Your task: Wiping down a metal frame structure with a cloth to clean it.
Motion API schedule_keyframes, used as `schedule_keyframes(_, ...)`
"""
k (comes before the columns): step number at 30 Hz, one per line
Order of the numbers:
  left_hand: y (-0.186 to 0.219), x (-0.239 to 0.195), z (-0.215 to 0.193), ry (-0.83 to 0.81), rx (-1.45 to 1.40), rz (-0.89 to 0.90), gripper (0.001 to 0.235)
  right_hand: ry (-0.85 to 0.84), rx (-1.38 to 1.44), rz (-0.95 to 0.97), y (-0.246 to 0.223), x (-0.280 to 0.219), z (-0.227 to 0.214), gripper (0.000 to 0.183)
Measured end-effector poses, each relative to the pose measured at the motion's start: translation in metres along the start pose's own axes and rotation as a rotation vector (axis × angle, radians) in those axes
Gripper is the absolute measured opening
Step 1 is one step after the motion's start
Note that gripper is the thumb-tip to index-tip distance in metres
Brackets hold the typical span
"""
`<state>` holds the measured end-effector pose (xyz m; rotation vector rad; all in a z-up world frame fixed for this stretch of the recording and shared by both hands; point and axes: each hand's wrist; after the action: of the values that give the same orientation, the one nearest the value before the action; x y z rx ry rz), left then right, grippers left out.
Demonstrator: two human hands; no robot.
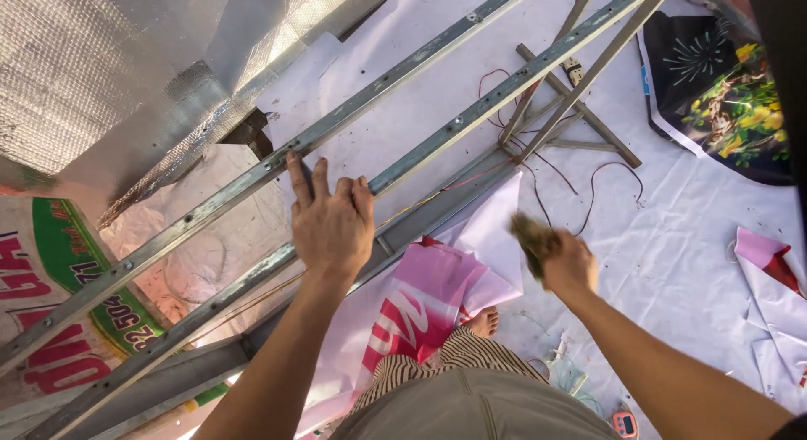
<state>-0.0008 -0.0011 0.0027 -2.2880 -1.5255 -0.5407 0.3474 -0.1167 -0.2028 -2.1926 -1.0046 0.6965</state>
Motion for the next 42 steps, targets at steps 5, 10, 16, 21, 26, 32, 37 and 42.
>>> schedule_keyframes(5, 0.001, 0.006, -0.005, 0.075, 0.099, 0.095, 0.034, -0.056, -0.467, 0.762, 0.212, 0.020, -0.016, 0.035)
schedule_keyframes(10, 0.003, 0.006, 0.001, 0.148, 0.182, 0.115, 0.031, -0.256, -0.461, 0.690, 0.157, 0.017, -0.027, 0.036)
schedule_keyframes(16, -0.002, -0.002, 0.012, 0.201, 0.207, 0.130, 0.029, -0.427, -0.419, 0.482, 0.086, 0.042, -0.031, 0.036)
schedule_keyframes(21, -0.005, -0.002, 0.020, 0.197, 0.294, 0.101, 0.028, -0.332, -0.255, 0.602, 0.037, 0.046, -0.058, 0.037)
schedule_keyframes(26, -0.011, -0.011, 0.039, 0.260, 0.336, 0.093, 0.025, -0.201, -0.189, 0.507, -0.029, 0.064, -0.081, 0.037)
schedule_keyframes(32, -0.003, -0.012, 0.022, 0.084, 0.372, 0.062, 0.031, -0.265, 0.107, 0.415, -0.138, 0.042, -0.149, 0.036)
schedule_keyframes(37, -0.001, -0.013, 0.022, 0.075, 0.392, 0.073, 0.036, -0.241, 0.102, 0.400, -0.148, 0.035, -0.163, 0.037)
schedule_keyframes(42, 0.000, -0.015, 0.017, 0.017, 0.402, 0.041, 0.041, -0.231, 0.137, 0.370, -0.172, 0.040, -0.163, 0.037)
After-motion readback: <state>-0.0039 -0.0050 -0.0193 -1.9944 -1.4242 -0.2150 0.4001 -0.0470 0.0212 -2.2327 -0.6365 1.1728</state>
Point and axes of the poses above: each hand's wrist, its own x-axis towards the middle knuckle, its own z-axis out of the palm, y = z × x, and after that the axes turned 13 degrees about z, right-handed
